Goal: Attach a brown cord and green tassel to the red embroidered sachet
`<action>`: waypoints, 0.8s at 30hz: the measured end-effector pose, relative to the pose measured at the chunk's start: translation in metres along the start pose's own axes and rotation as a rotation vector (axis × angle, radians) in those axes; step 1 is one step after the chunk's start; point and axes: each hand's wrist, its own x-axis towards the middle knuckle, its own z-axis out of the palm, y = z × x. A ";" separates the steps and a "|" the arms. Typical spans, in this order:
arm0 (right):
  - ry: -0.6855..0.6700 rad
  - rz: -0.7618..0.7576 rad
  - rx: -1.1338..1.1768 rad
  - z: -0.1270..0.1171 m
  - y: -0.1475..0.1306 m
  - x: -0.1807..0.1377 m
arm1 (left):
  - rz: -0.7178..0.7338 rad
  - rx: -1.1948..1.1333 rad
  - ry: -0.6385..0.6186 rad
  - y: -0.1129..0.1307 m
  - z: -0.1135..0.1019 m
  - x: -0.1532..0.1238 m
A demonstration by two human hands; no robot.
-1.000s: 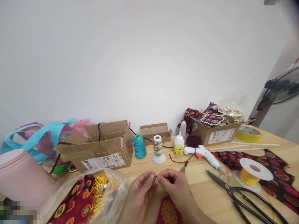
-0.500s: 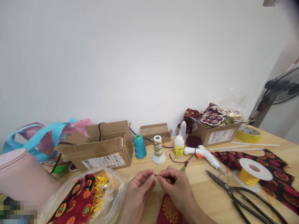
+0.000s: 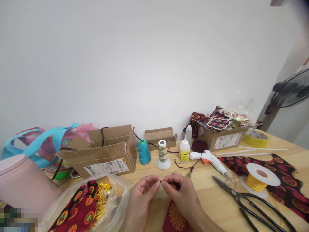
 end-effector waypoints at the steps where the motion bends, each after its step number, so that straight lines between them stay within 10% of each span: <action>1: -0.001 0.000 -0.004 0.000 0.000 0.000 | 0.004 0.014 0.001 0.000 0.001 0.000; 24: -0.090 0.097 0.108 0.001 -0.002 -0.001 | 0.094 0.242 0.046 0.009 0.005 -0.003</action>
